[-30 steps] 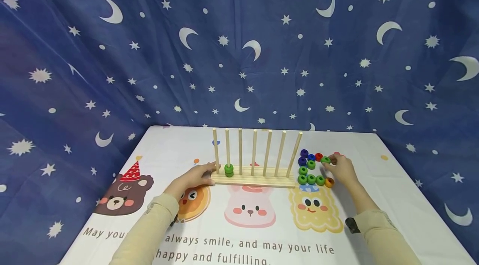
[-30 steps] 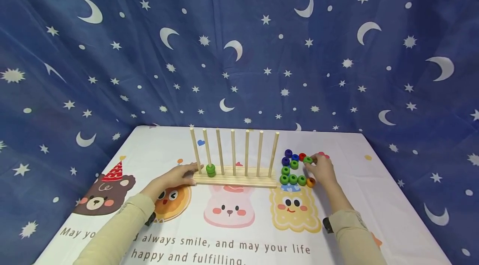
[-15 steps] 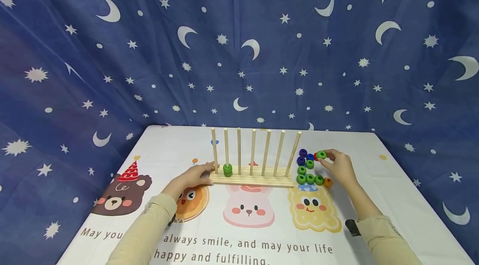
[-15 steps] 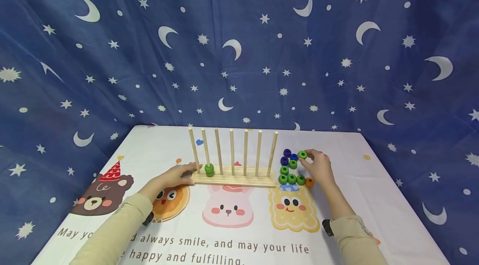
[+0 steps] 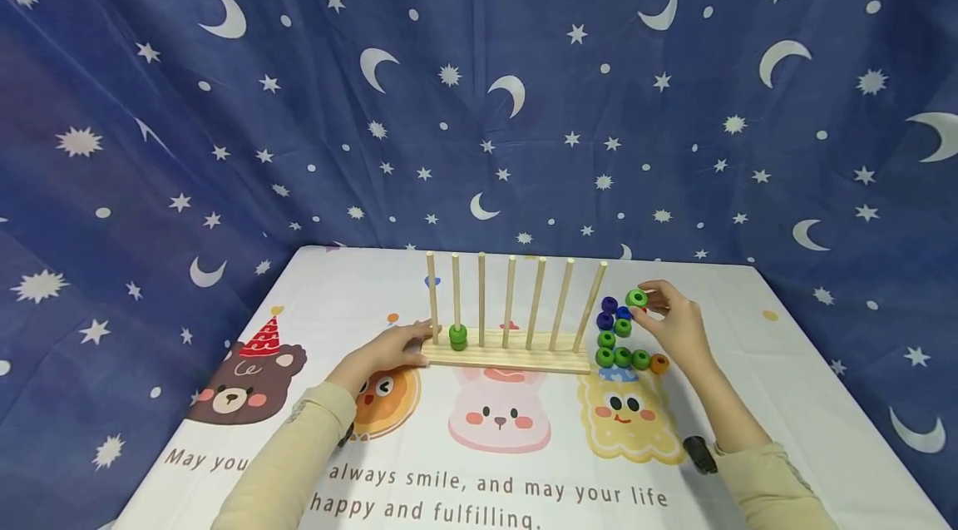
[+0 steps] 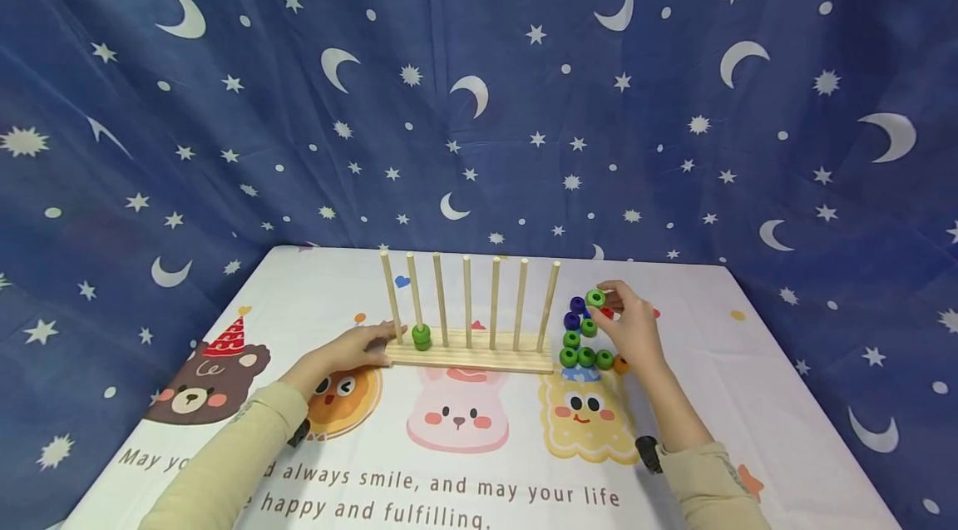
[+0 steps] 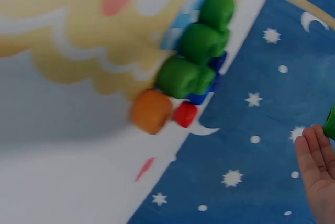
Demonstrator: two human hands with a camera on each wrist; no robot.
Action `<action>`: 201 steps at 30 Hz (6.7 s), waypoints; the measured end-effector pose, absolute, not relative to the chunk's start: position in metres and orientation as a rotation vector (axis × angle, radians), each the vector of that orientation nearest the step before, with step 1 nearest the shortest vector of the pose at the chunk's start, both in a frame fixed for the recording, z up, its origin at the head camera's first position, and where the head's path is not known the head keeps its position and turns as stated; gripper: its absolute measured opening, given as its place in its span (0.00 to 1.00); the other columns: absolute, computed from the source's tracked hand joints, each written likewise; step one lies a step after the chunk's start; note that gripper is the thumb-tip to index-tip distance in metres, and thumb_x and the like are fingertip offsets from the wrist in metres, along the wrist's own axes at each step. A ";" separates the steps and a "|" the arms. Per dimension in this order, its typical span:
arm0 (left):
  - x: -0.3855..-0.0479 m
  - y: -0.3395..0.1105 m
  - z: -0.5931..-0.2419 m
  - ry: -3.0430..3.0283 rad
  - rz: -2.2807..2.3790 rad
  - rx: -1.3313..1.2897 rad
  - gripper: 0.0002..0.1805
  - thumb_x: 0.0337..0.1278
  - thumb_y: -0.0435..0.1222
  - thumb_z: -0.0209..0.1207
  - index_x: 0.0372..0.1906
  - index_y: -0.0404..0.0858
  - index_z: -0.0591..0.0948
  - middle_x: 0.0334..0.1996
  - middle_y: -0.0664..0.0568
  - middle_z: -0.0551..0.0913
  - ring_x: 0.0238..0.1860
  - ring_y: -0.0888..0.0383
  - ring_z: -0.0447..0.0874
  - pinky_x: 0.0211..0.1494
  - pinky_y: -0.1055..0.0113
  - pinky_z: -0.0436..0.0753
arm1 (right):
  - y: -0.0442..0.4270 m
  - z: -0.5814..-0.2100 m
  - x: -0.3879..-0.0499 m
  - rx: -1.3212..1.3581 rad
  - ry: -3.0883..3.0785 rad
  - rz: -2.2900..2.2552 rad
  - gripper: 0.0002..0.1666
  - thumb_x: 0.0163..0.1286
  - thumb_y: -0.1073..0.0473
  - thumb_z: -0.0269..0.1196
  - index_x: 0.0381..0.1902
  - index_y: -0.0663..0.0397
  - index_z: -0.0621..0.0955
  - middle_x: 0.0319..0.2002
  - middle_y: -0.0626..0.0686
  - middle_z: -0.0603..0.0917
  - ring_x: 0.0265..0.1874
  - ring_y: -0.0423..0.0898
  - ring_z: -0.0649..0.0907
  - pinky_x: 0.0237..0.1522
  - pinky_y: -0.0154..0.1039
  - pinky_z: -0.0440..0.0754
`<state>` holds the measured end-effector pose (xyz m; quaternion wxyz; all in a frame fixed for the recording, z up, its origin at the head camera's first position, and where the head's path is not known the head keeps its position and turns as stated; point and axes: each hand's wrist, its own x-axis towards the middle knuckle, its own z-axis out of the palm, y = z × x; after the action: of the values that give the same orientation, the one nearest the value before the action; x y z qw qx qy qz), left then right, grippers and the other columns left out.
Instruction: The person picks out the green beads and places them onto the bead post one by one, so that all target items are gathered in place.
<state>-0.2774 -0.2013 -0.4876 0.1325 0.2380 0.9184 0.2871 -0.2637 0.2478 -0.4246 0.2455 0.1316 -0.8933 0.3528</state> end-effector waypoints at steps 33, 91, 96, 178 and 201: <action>-0.275 -0.199 -0.487 2.681 0.817 0.645 0.32 0.55 0.41 0.63 0.66 0.38 0.70 0.71 0.42 0.61 0.71 0.39 0.55 0.72 0.45 0.55 | 0.211 -0.362 -0.239 0.495 -2.214 1.212 0.20 0.57 0.74 0.65 0.49 0.69 0.79 0.43 0.63 0.83 0.38 0.19 0.74 0.46 0.13 0.72; -0.280 -0.201 -0.491 2.671 0.816 0.732 0.34 0.54 0.43 0.63 0.66 0.37 0.69 0.70 0.40 0.60 0.71 0.38 0.55 0.72 0.45 0.57 | 0.114 -0.344 -0.241 0.765 -2.295 1.210 0.21 0.54 0.66 0.70 0.48 0.63 0.81 0.44 0.58 0.84 0.46 0.52 0.83 0.53 0.47 0.80; -0.277 -0.203 -0.489 2.680 0.815 0.721 0.34 0.54 0.42 0.63 0.66 0.37 0.69 0.70 0.40 0.60 0.71 0.37 0.56 0.72 0.44 0.57 | 0.105 -0.343 -0.242 0.803 -2.293 1.206 0.21 0.55 0.65 0.70 0.48 0.62 0.81 0.44 0.59 0.84 0.45 0.52 0.83 0.52 0.47 0.81; -0.274 -0.196 -0.482 2.666 0.834 0.632 0.32 0.55 0.38 0.63 0.66 0.38 0.70 0.71 0.40 0.60 0.71 0.39 0.55 0.72 0.44 0.56 | 0.027 -0.327 -0.285 0.959 -2.631 0.948 0.18 0.61 0.59 0.66 0.48 0.62 0.81 0.43 0.56 0.85 0.45 0.49 0.82 0.50 0.41 0.80; -0.276 -0.198 -0.483 2.680 0.818 0.655 0.32 0.55 0.39 0.63 0.66 0.38 0.70 0.70 0.39 0.61 0.71 0.38 0.55 0.72 0.44 0.56 | 0.028 -0.323 -0.276 0.968 -2.576 0.934 0.18 0.62 0.59 0.66 0.49 0.61 0.80 0.49 0.57 0.83 0.50 0.50 0.83 0.55 0.43 0.80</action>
<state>-0.2757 -0.1977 -0.4833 0.1318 0.2257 0.9232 0.2817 -0.2757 0.0284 -0.3234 0.1175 0.3307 -0.8803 0.3193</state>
